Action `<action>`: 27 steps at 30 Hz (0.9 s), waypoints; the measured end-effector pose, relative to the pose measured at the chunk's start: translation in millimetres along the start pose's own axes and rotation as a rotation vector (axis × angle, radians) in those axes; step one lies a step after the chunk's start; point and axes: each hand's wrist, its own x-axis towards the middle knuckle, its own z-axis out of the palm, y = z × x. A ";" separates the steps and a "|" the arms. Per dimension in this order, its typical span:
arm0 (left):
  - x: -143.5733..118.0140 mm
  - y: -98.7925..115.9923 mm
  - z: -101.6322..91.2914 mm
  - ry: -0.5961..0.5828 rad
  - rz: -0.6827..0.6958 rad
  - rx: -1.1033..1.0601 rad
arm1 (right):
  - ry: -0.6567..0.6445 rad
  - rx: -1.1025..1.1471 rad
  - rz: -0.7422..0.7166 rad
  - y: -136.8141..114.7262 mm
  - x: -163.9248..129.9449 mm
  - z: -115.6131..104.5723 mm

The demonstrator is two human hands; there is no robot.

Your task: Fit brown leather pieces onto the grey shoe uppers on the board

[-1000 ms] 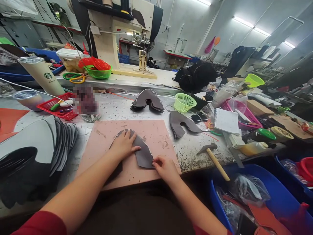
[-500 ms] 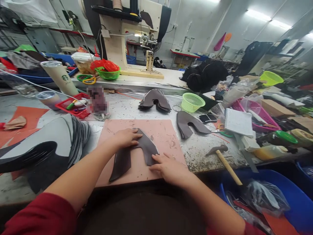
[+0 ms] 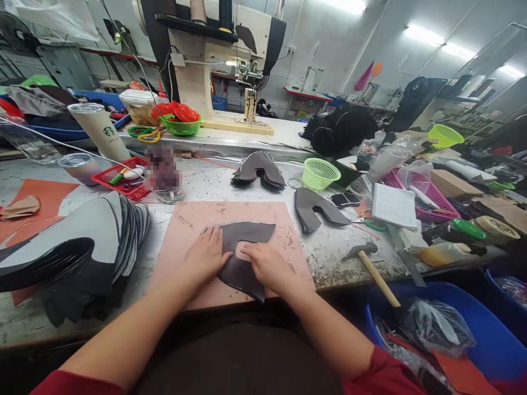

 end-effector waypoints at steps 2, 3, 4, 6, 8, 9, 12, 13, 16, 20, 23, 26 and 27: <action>-1.4 -0.2 3.4 -0.053 0.003 0.001 | -0.014 0.009 -0.058 -0.5 1.1 10.7; -2.2 0.2 4.2 -0.082 0.005 0.004 | -0.026 0.008 -0.077 -0.9 2.2 15.7; -2.9 0.8 4.4 -0.103 0.007 0.006 | -0.043 0.002 -0.087 -1.1 3.1 20.0; -4.1 1.9 3.7 -0.118 0.006 0.004 | -0.079 -0.022 -0.095 -1.0 3.4 26.0; -4.5 1.9 2.5 -0.112 -0.001 0.003 | -0.105 -0.053 -0.107 -0.2 0.7 27.8; -4.3 1.3 1.9 -0.109 0.000 0.006 | -0.112 -0.066 -0.120 0.4 -1.7 27.3; -3.3 -1.4 1.7 -0.122 0.011 0.005 | -0.150 -0.089 -0.184 4.2 -13.7 22.8; -3.3 -2.0 2.3 -0.126 0.009 -0.004 | -0.179 -0.094 -0.205 6.4 -19.4 21.2; -5.0 -1.9 6.5 -0.080 -0.027 -0.034 | -0.307 -0.115 -0.281 14.8 -42.7 17.1; -2.8 -7.5 10.7 -0.022 -0.067 -0.047 | -0.426 -0.137 -0.350 20.2 -77.4 3.1; 10.4 -20.8 3.2 -0.074 0.007 -0.072 | -0.454 -0.018 -0.392 14.5 -83.8 -18.3; 23.9 -21.9 -12.5 -0.065 0.110 -0.041 | -0.289 0.140 -0.329 10.0 -58.8 -33.8; 25.2 -15.7 -16.9 -0.036 0.146 -0.018 | -0.182 0.163 -0.281 11.3 -44.1 -34.5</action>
